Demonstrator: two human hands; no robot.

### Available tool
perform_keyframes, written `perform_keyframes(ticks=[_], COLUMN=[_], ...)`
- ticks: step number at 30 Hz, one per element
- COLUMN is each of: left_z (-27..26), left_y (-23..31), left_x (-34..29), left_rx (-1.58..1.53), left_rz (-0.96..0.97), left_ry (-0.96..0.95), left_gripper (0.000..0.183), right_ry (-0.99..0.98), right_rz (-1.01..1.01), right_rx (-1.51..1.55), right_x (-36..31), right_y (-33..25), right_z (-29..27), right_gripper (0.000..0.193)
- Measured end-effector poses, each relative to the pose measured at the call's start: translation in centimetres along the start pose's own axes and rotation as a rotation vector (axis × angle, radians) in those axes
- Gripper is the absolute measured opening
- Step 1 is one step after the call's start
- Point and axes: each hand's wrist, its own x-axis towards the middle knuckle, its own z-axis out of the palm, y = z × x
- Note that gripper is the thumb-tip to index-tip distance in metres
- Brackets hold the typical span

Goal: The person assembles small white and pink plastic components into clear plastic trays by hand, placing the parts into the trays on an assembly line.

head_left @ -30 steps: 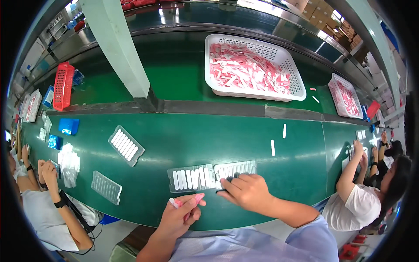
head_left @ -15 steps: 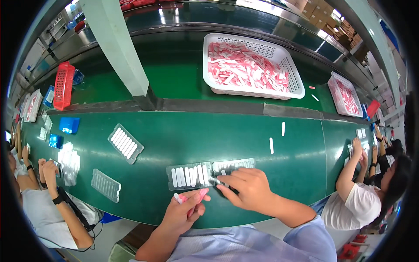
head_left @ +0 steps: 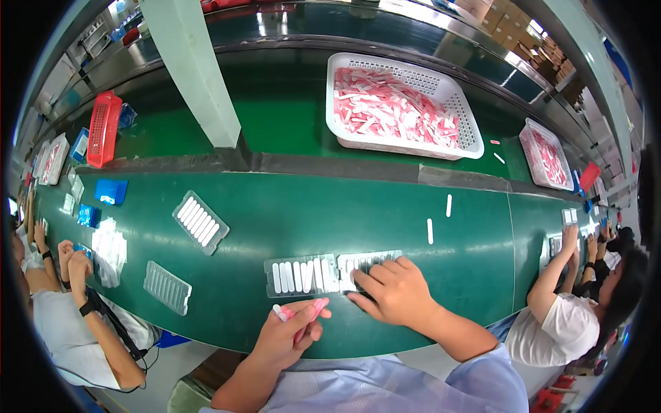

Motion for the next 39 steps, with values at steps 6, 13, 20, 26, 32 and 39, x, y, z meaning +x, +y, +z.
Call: perform_keyframes(ticks=[6, 13, 20, 26, 32, 39], left_z=[1.2, 1.1, 0.9, 0.5, -0.2, 0.0], left_y=[-0.1, -0.4, -0.6, -0.8, -0.9, -0.8], left_x=[0.5, -0.3, 0.4, 0.4, 0.4, 0.2], left_rx=[0.057, 0.124, 0.101, 0.098, 0.062, 0.052], left_rz=[-0.024, -0.074, -0.112, -0.085, -0.07, -0.066], left_ry=[0.068, 0.01, -0.116, -0.048, -0.041, -0.022], left_gripper=[0.026, 0.024, 0.027, 0.027, 0.026, 0.025], right_ry=[0.13, 0.21, 0.075, 0.326, 0.07, -0.112], right_rz=[0.11, 0.419, 0.298, 0.448, -0.268, -0.246], right_rx=[0.529, 0.957, 0.938, 0.937, -0.036, 0.22], right_x=[1.1, -0.2, -0.4, -0.5, -1.1, 0.0], right_y=[-1.1, -0.7, -1.4, 1.7, 3.8, 4.7], right_z=[-1.2, -0.1, -0.1, 0.6, 0.2, -1.2], right_gripper=[0.024, 0.013, 0.012, 0.009, 0.019, 0.032])
